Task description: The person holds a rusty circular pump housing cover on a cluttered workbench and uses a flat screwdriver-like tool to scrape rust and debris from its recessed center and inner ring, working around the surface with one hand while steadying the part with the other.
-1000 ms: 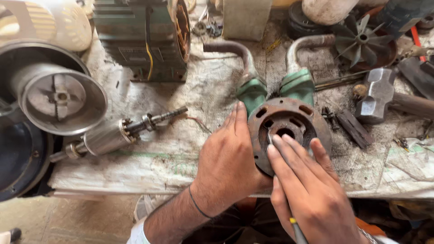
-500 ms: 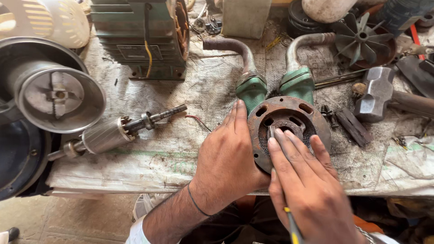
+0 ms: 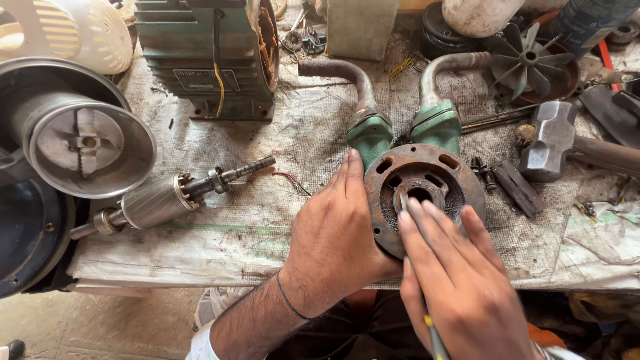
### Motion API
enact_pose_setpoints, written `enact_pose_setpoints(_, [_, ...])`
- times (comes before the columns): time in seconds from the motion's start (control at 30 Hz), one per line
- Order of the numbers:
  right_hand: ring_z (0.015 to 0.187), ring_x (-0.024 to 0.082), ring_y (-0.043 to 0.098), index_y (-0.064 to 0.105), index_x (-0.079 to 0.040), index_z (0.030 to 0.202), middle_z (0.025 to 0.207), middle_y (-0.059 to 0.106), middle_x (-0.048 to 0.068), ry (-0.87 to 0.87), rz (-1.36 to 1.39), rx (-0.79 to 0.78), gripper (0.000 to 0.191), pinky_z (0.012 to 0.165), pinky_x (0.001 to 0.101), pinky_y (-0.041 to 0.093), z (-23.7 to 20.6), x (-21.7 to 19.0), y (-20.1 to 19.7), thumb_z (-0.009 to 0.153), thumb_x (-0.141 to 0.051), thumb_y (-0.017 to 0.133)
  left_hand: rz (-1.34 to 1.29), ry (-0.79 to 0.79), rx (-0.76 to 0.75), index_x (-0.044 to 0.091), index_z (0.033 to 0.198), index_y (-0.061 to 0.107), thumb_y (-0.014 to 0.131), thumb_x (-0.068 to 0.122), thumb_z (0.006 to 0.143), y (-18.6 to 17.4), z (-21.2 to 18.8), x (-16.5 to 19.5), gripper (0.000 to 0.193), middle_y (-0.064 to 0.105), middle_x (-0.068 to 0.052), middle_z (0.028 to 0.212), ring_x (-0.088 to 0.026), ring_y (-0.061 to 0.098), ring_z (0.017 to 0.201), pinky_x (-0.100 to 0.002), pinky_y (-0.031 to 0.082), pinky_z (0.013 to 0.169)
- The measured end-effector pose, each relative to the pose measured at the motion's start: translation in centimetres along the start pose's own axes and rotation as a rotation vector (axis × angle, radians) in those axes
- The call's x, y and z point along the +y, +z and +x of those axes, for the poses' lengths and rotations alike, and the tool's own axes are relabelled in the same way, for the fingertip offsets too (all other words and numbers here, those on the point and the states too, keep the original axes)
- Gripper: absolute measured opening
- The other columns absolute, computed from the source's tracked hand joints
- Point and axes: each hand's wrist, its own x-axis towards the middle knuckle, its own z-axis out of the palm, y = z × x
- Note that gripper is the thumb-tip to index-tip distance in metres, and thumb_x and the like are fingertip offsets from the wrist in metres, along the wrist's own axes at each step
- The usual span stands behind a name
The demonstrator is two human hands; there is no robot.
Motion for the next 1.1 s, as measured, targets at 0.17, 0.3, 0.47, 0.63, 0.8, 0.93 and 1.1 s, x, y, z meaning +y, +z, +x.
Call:
enact_pose_setpoints(0.17, [0.126,0.033,0.064,0.065,0.007,0.127,0.131,0.067,0.023,0.018,-0.042,0.018,0.042,0.121,0.0502,0.033,0.1,-0.33,0.12,0.087,-0.008,0.061,0.033,0.011,-0.017,-0.03,0.138,0.032,0.091,0.049,0.057,0.09,0.04,-0.06,0.128,0.047,-0.047,0.14,-0.048,0.055,0.132,-0.041,0.047,0.108])
enact_pose_setpoints(0.3, [0.128,0.034,0.064,0.065,0.009,0.127,0.131,0.068,0.025,0.016,-0.027,0.045,0.04,0.121,0.0488,0.034,0.21,-0.39,0.38,0.09,-0.007,0.06,0.023,-0.004,-0.022,-0.031,0.14,0.03,0.091,0.046,0.06,0.08,0.14,-0.11,0.126,0.047,-0.047,0.141,-0.046,0.056,0.131,-0.04,0.048,0.107])
enact_pose_setpoints(0.47, [0.127,0.034,0.064,0.065,0.008,0.127,0.131,0.068,0.025,0.005,-0.063,0.03,0.041,0.122,0.0496,0.031,0.16,-0.15,0.52,0.09,-0.009,0.06,0.013,-0.001,-0.013,-0.03,0.138,0.032,0.091,0.045,0.058,0.02,0.15,-0.09,0.125,0.049,-0.047,0.138,-0.047,0.058,0.129,-0.041,0.049,0.106])
enact_pose_setpoints(0.63, [0.127,0.034,0.064,0.065,0.009,0.129,0.131,0.067,0.025,0.02,-0.068,0.032,0.043,0.124,0.0495,0.028,0.25,-0.11,0.5,0.091,-0.01,0.059,0.014,-0.004,-0.004,-0.03,0.14,0.032,0.09,0.045,0.059,0.05,0.08,-0.01,0.124,0.049,-0.046,0.139,-0.046,0.059,0.129,-0.04,0.05,0.106])
enact_pose_setpoints(0.8, [0.128,0.033,0.064,0.064,0.009,0.131,0.133,0.067,0.025,0.01,-0.082,0.038,0.044,0.124,0.0496,0.028,0.31,-0.15,0.52,0.092,-0.01,0.059,0.046,0.025,-0.008,-0.031,0.138,0.033,0.092,0.047,0.059,0.05,0.12,-0.09,0.126,0.048,-0.048,0.138,-0.048,0.057,0.13,-0.041,0.049,0.106])
enact_pose_setpoints(0.93, [0.13,0.033,0.062,0.064,0.008,0.13,0.133,0.067,0.025,0.026,-0.054,0.027,0.044,0.124,0.0485,0.028,0.31,-0.19,0.46,0.091,-0.011,0.059,0.009,0.0,0.001,-0.031,0.139,0.033,0.091,0.047,0.059,0.04,0.12,-0.11,0.125,0.049,-0.047,0.139,-0.046,0.058,0.13,-0.04,0.05,0.107])
enact_pose_setpoints(1.1, [0.13,0.033,0.062,0.064,0.008,0.129,0.132,0.067,0.024,0.021,-0.062,0.027,0.044,0.124,0.0502,0.027,0.59,-0.35,0.36,0.09,-0.01,0.059,0.018,0.025,0.011,-0.031,0.136,0.033,0.092,0.05,0.055,0.07,0.1,-0.09,0.128,0.048,-0.048,0.138,-0.048,0.057,0.129,-0.041,0.05,0.105])
